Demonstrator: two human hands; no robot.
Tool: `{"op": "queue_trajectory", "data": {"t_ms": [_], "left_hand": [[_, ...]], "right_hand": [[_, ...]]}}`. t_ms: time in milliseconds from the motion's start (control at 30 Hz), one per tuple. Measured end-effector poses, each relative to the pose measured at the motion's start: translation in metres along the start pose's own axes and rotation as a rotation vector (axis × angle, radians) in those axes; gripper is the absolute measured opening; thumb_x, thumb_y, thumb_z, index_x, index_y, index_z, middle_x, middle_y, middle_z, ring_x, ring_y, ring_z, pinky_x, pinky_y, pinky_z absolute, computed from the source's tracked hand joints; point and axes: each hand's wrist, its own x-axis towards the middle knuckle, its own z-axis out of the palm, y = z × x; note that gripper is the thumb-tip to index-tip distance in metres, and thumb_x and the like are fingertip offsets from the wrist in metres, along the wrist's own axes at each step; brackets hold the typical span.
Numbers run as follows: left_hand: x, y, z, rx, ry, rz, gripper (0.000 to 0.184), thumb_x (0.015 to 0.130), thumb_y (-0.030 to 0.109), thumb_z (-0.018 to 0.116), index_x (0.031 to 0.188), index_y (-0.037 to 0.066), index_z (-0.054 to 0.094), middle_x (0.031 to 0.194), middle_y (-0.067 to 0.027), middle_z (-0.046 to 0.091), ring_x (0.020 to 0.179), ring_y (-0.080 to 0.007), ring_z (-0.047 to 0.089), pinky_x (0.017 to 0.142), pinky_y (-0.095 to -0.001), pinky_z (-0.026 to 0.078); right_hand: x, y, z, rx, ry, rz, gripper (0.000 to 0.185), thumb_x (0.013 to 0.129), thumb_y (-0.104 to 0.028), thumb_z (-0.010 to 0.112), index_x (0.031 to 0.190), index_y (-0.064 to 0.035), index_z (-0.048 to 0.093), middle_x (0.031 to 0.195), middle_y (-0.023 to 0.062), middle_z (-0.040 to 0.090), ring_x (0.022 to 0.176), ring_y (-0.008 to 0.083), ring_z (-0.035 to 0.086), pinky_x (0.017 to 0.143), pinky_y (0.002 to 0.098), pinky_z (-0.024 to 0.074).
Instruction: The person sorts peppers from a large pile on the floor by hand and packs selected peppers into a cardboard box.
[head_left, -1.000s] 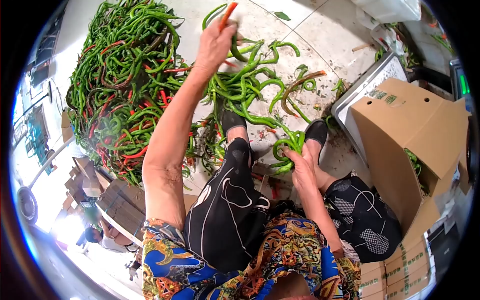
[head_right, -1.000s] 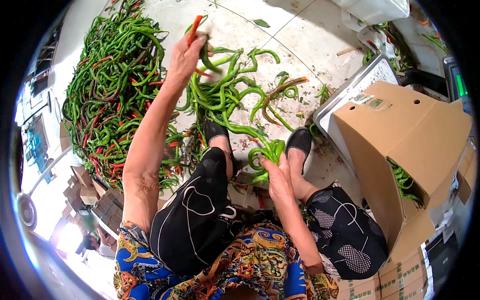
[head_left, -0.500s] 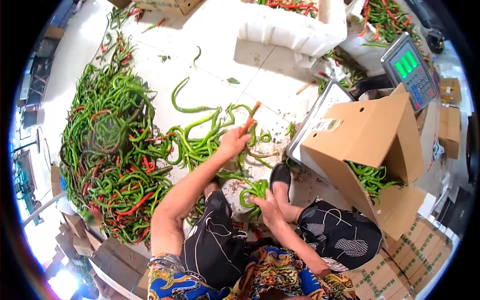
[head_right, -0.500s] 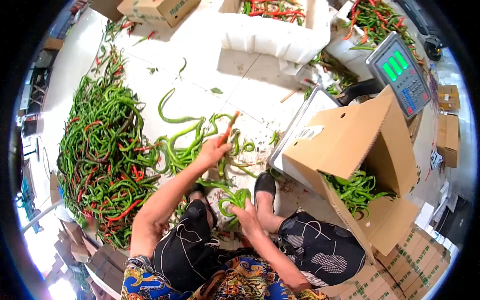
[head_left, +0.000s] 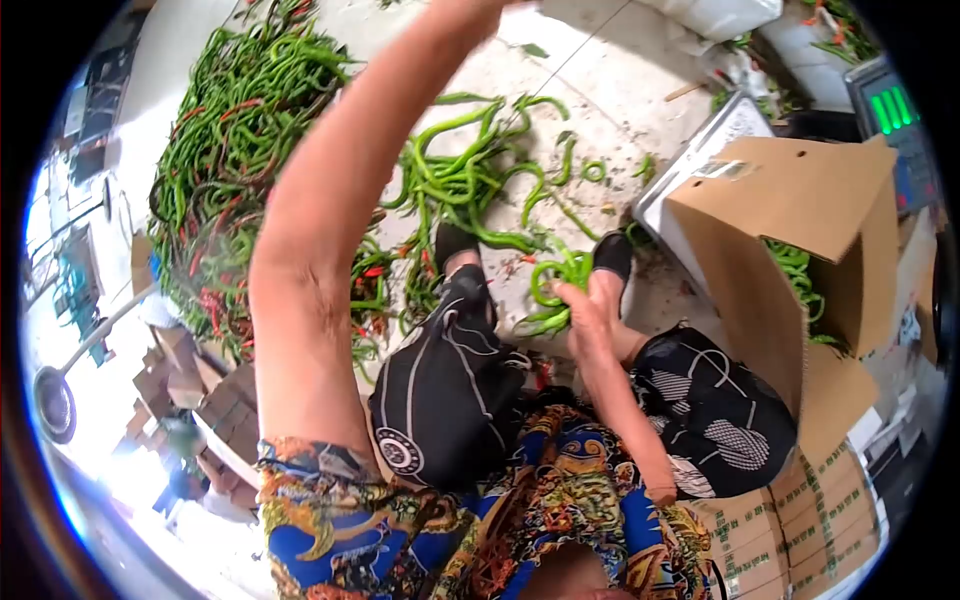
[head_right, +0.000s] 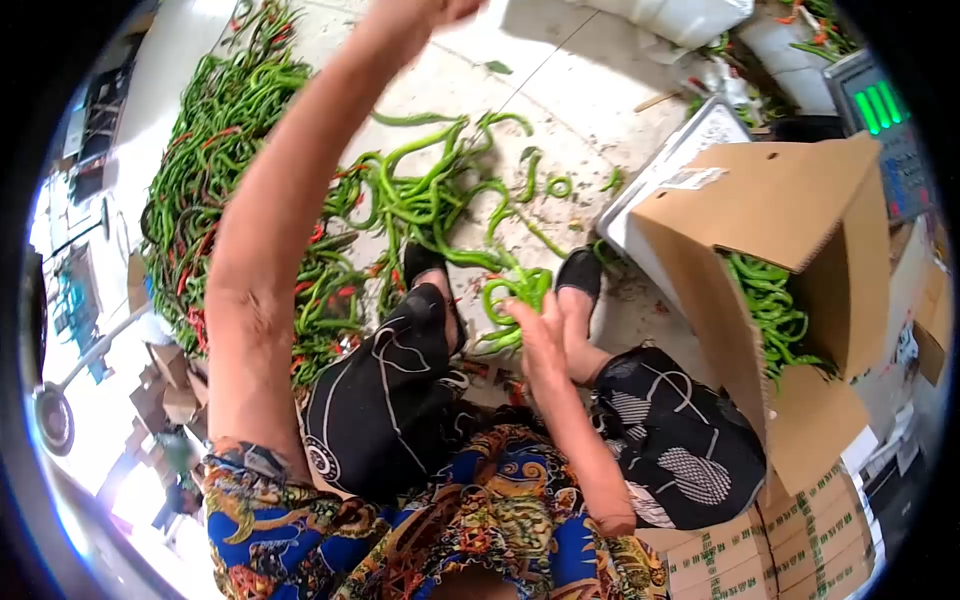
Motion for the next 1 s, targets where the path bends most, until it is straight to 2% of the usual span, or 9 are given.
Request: {"op": "queue_trajectory", "data": {"t_ms": [33, 100, 133, 233, 400, 533, 667, 867, 1000], "left_hand": [[-0.045, -0.001, 0.007, 0.446, -0.036, -0.031, 0.032, 0.086, 0.031, 0.067, 0.096, 0.001, 0.064, 0.084, -0.0056, 0.064, 0.076, -0.0163, 0.060, 0.072, -0.0285, 0.048], [-0.133, -0.029, 0.032, -0.050, 0.125, -0.768, 0.029, 0.086, 0.028, 0.065, 0.094, 0.000, 0.066, 0.080, -0.0045, 0.064, 0.076, -0.0131, 0.059, 0.071, -0.0274, 0.047], [-0.171, -0.032, 0.043, 0.058, 0.177, -0.923, 0.028, 0.084, 0.028, 0.065, 0.093, 0.001, 0.068, 0.078, -0.0046, 0.065, 0.075, -0.0106, 0.058, 0.068, -0.0272, 0.047], [-0.248, -0.035, 0.073, 0.396, 0.182, -0.910, 0.034, 0.073, 0.035, 0.072, 0.084, 0.004, 0.066, 0.075, -0.0157, 0.065, 0.072, -0.0326, 0.064, 0.071, -0.0418, 0.051], [-0.293, -0.018, 0.117, 0.747, -0.006, -0.728, 0.029, 0.072, 0.019, 0.074, 0.094, 0.007, 0.061, 0.095, -0.0131, 0.055, 0.096, -0.0346, 0.053, 0.075, -0.0451, 0.048], [-0.293, -0.013, 0.114, 0.704, 0.121, -0.664, 0.025, 0.072, 0.018, 0.072, 0.092, 0.007, 0.060, 0.091, -0.0123, 0.057, 0.093, -0.0336, 0.054, 0.077, -0.0443, 0.046], [-0.279, 0.007, 0.096, 0.421, 0.338, -0.536, 0.018, 0.073, 0.015, 0.070, 0.085, 0.005, 0.062, 0.080, -0.0131, 0.061, 0.078, -0.0318, 0.059, 0.072, -0.0418, 0.048], [-0.251, 0.077, 0.101, 0.149, 0.071, -0.369, 0.021, 0.078, 0.014, 0.071, 0.094, 0.000, 0.065, 0.081, -0.0141, 0.064, 0.071, -0.0257, 0.063, 0.066, -0.0330, 0.050], [-0.242, 0.069, 0.114, -0.570, -0.030, -0.922, 0.025, 0.090, 0.025, 0.061, 0.101, 0.003, 0.068, 0.079, 0.0022, 0.061, 0.069, -0.0087, 0.053, 0.064, -0.0267, 0.045]], "right_hand": [[0.000, -0.003, -0.006, 0.008, -0.070, -0.012, 0.042, 0.077, -0.008, 0.067, 0.115, 0.0010, 0.051, 0.100, 0.0071, 0.058, 0.085, 0.0160, 0.055, 0.076, 0.0284, 0.0457], [-0.004, -0.004, -0.004, 0.055, -0.085, -0.052, 0.035, 0.080, -0.006, 0.065, 0.112, 0.0001, 0.054, 0.093, 0.0027, 0.060, 0.080, 0.0120, 0.056, 0.073, 0.0261, 0.0454], [-0.005, -0.006, 0.000, 0.085, -0.049, -0.055, 0.034, 0.080, -0.004, 0.065, 0.112, -0.0008, 0.054, 0.092, 0.0026, 0.060, 0.080, 0.0119, 0.056, 0.073, 0.0260, 0.0453], [0.000, -0.004, 0.002, 0.105, -0.005, -0.035, 0.032, 0.080, -0.002, 0.066, 0.110, -0.0028, 0.055, 0.090, 0.0027, 0.059, 0.079, 0.0120, 0.056, 0.073, 0.0260, 0.0454], [0.003, -0.004, 0.003, 0.097, 0.076, -0.096, 0.026, 0.080, -0.002, 0.066, 0.104, -0.0031, 0.056, 0.088, 0.0029, 0.059, 0.079, 0.0127, 0.056, 0.073, 0.0265, 0.0460], [0.005, -0.001, 0.004, 0.059, 0.076, -0.058, 0.025, 0.081, -0.002, 0.066, 0.104, -0.0028, 0.056, 0.088, 0.0034, 0.060, 0.078, 0.0130, 0.057, 0.073, 0.0272, 0.0462], [0.009, 0.003, 0.002, 0.046, 0.069, -0.062, 0.024, 0.082, -0.004, 0.067, 0.104, -0.0027, 0.057, 0.088, 0.0036, 0.060, 0.078, 0.0134, 0.057, 0.073, 0.0272, 0.0462], [0.002, -0.015, 0.019, 0.098, -0.085, -0.059, 0.024, 0.084, -0.004, 0.066, 0.106, -0.0025, 0.057, 0.091, 0.0041, 0.062, 0.081, 0.0138, 0.059, 0.076, 0.0281, 0.0472], [0.005, -0.014, 0.014, 0.186, -0.051, -0.030, 0.032, 0.084, -0.002, 0.065, 0.115, -0.0023, 0.054, 0.101, 0.0046, 0.062, 0.088, 0.0142, 0.060, 0.080, 0.0268, 0.0487]]}}
